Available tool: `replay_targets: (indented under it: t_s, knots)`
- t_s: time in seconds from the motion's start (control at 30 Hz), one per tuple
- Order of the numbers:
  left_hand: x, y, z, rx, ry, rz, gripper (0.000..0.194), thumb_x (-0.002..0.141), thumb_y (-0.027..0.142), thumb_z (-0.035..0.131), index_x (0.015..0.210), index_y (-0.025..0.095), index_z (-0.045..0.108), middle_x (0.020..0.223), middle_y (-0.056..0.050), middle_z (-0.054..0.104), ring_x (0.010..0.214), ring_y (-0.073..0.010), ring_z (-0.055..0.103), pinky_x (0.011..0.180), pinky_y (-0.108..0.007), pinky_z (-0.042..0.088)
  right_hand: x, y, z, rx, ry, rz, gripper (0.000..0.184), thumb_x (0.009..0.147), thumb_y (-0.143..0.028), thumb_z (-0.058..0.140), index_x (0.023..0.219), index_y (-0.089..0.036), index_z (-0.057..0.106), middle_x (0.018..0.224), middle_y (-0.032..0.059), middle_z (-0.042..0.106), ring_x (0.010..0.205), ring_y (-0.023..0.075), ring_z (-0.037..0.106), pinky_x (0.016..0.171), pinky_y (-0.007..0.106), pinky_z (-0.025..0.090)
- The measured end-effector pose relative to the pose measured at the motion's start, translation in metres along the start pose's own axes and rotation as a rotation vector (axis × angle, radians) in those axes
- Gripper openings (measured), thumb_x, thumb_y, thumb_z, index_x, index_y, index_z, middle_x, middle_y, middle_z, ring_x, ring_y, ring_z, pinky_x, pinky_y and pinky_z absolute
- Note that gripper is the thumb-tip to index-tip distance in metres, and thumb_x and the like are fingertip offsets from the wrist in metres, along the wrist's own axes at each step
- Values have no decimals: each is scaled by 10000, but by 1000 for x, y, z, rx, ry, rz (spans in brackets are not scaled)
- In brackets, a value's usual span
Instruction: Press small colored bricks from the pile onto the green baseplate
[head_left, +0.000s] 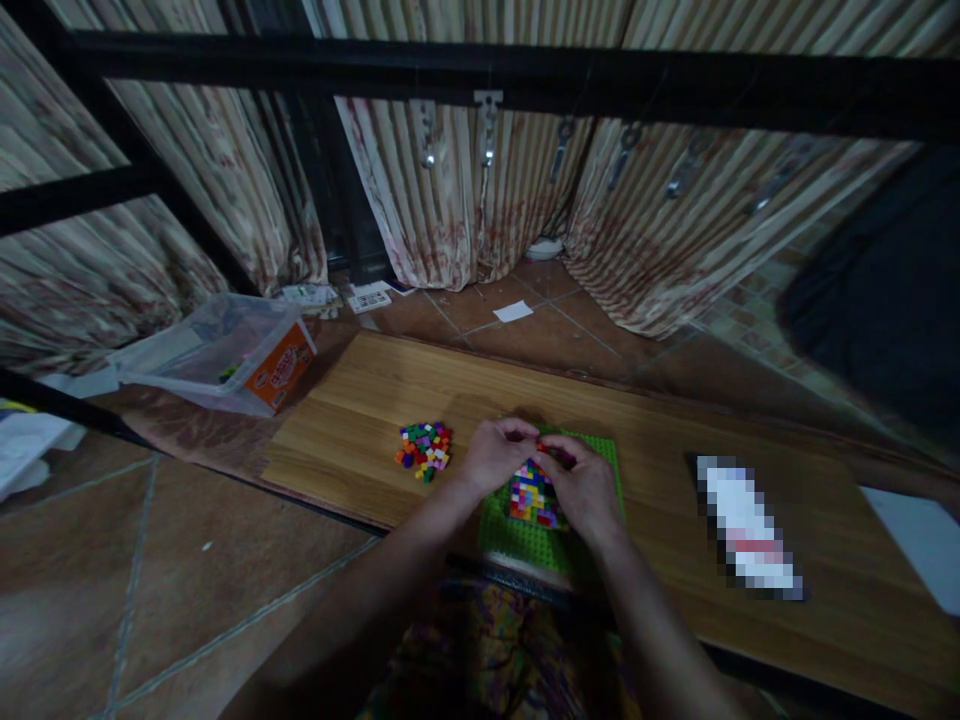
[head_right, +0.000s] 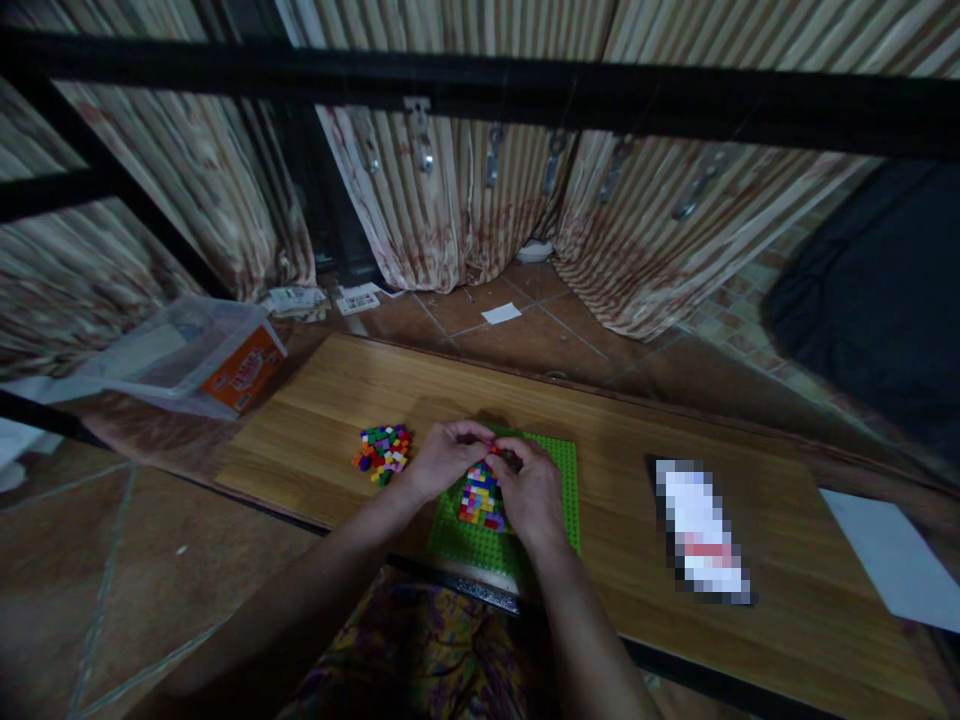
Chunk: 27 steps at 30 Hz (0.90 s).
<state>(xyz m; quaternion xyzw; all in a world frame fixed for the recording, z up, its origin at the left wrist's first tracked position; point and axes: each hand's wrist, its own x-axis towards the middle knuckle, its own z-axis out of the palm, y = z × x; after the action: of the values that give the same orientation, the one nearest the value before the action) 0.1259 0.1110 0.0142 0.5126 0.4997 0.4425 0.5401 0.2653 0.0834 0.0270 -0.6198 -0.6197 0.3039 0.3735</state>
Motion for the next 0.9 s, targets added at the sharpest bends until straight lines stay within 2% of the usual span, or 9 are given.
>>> replay_targets:
  t_s: [0.13, 0.3, 0.47, 0.6, 0.73, 0.8, 0.9]
  knots:
    - [-3, 0, 0, 96, -14, 39, 218, 712, 116, 579, 861, 149, 734, 755, -18, 717, 657, -123, 620, 626, -218, 496, 0, 3, 1, -1, 1, 5, 265, 744, -425, 598, 889, -231, 703, 913, 41, 698, 816, 205, 626, 773, 340, 469]
    - [-10, -1, 3, 156, 25, 102, 237, 750, 130, 560, 912, 159, 730, 836, -35, 730, 768, -150, 653, 721, -245, 523, -1, 5, -1, 21, -2, -13, 304, 739, -435, 595, 927, -222, 703, 942, 60, 708, 863, 221, 639, 804, 363, 476]
    - [-23, -3, -5, 75, 41, 120, 255, 837, 210, 523, 1027, 169, 689, 990, -50, 726, 871, -159, 663, 804, -267, 528, -11, 2, -13, 5, 117, -39, 321, 766, -438, 577, 951, -208, 704, 986, 79, 703, 906, 226, 633, 844, 375, 463]
    - [-41, 0, -24, 44, 138, 171, 246, 859, 239, 502, 1011, 157, 678, 1039, -73, 712, 961, -184, 649, 882, -307, 506, -25, -5, -17, 58, 175, -51, 307, 813, -440, 551, 933, -198, 696, 967, 77, 698, 896, 220, 632, 839, 380, 463]
    - [-72, -3, -55, 45, 239, 171, 199, 825, 219, 523, 933, 164, 680, 974, -66, 717, 933, -183, 650, 881, -302, 497, -44, -22, -7, 82, 177, -94, 260, 847, -409, 533, 930, -224, 694, 986, 66, 687, 925, 215, 619, 841, 382, 464]
    - [-90, -9, -71, 70, 320, 156, 173, 819, 230, 535, 901, 171, 675, 942, -58, 714, 909, -183, 649, 860, -296, 498, -55, -34, 6, 62, 128, -154, 224, 860, -380, 527, 932, -244, 690, 998, 55, 684, 949, 211, 612, 856, 375, 462]
    - [-112, -18, -93, 148, 443, 125, 159, 812, 214, 528, 881, 178, 666, 900, -45, 702, 862, -176, 641, 817, -286, 497, -68, -48, 32, -15, -36, -270, 191, 878, -315, 508, 937, -254, 679, 951, 38, 684, 922, 198, 614, 842, 346, 466]
